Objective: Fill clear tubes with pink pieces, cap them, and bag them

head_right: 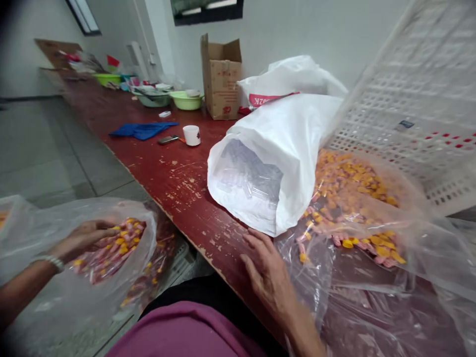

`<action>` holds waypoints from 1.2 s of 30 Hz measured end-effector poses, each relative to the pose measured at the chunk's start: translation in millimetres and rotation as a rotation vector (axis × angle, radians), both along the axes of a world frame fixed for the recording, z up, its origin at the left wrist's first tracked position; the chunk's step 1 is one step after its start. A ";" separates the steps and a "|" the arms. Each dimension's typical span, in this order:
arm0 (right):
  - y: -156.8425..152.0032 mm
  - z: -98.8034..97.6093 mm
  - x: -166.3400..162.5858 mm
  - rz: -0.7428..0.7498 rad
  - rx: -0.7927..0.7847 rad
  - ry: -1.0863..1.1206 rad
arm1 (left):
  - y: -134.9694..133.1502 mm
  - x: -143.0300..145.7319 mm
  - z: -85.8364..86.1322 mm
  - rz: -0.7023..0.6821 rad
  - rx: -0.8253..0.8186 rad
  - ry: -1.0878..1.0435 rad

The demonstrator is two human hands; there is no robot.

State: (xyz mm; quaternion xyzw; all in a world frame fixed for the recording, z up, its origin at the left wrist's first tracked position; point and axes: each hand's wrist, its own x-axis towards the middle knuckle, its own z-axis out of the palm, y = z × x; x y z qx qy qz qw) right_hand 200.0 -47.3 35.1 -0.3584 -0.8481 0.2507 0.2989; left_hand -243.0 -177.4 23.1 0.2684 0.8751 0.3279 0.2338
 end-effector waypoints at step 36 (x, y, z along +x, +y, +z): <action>192.8 -4.3 -62.7 -0.462 0.025 -0.575 | 308.9 114.8 25.1 -0.979 0.217 0.813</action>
